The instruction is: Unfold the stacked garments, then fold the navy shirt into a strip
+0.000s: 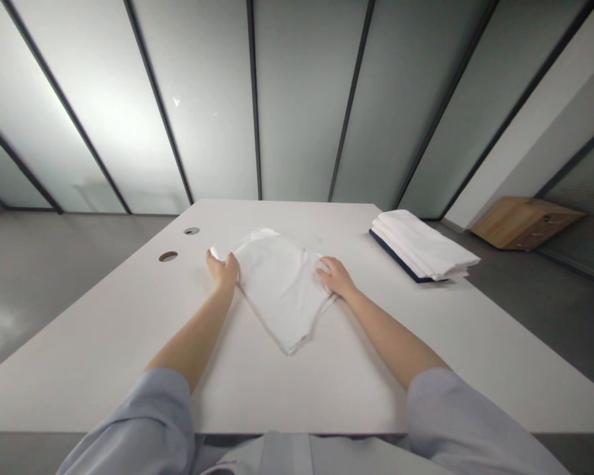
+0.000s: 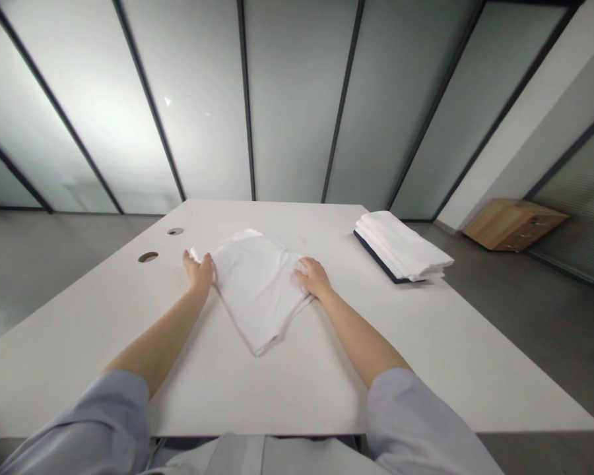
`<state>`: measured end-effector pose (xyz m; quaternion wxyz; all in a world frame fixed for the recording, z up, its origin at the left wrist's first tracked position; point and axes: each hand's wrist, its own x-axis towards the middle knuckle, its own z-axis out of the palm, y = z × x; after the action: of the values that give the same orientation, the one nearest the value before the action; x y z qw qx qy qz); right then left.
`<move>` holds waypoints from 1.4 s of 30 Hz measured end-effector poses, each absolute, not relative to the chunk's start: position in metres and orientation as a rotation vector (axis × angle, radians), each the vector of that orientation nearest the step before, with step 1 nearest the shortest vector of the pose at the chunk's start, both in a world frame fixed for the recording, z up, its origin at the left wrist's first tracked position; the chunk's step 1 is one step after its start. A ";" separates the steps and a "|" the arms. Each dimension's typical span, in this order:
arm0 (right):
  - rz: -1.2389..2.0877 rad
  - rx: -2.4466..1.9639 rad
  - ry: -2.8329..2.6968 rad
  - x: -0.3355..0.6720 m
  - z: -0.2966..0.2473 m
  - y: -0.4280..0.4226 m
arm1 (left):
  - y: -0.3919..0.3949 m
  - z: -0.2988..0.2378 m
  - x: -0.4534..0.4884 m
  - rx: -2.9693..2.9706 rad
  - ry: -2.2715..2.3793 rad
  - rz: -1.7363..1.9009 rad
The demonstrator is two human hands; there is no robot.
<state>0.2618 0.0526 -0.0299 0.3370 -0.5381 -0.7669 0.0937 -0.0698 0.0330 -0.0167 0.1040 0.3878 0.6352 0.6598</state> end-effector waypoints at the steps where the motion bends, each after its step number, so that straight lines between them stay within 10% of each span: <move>1: 0.209 -1.446 -2.123 0.258 -0.028 0.049 | 0.029 -0.014 -0.068 1.288 2.034 1.925; 12: -0.092 -1.797 -2.114 0.250 -0.014 0.037 | 0.003 -0.015 -0.016 2.405 1.938 0.528; 17: -0.130 -1.389 -2.104 0.242 -0.004 0.030 | 0.004 -0.016 -0.018 2.455 1.884 0.676; 27: 1.013 -0.808 -2.239 0.204 0.003 -0.001 | -0.007 -0.013 -0.001 2.654 1.279 0.779; 42: 0.352 -1.783 -2.358 0.261 -0.019 0.054 | 0.017 -0.007 -0.051 1.710 1.774 1.781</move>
<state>0.2612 0.0543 -0.0186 0.0823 -0.5968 -0.7894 0.1180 -0.0507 0.0169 -0.0068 0.0508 0.5617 0.5827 0.5851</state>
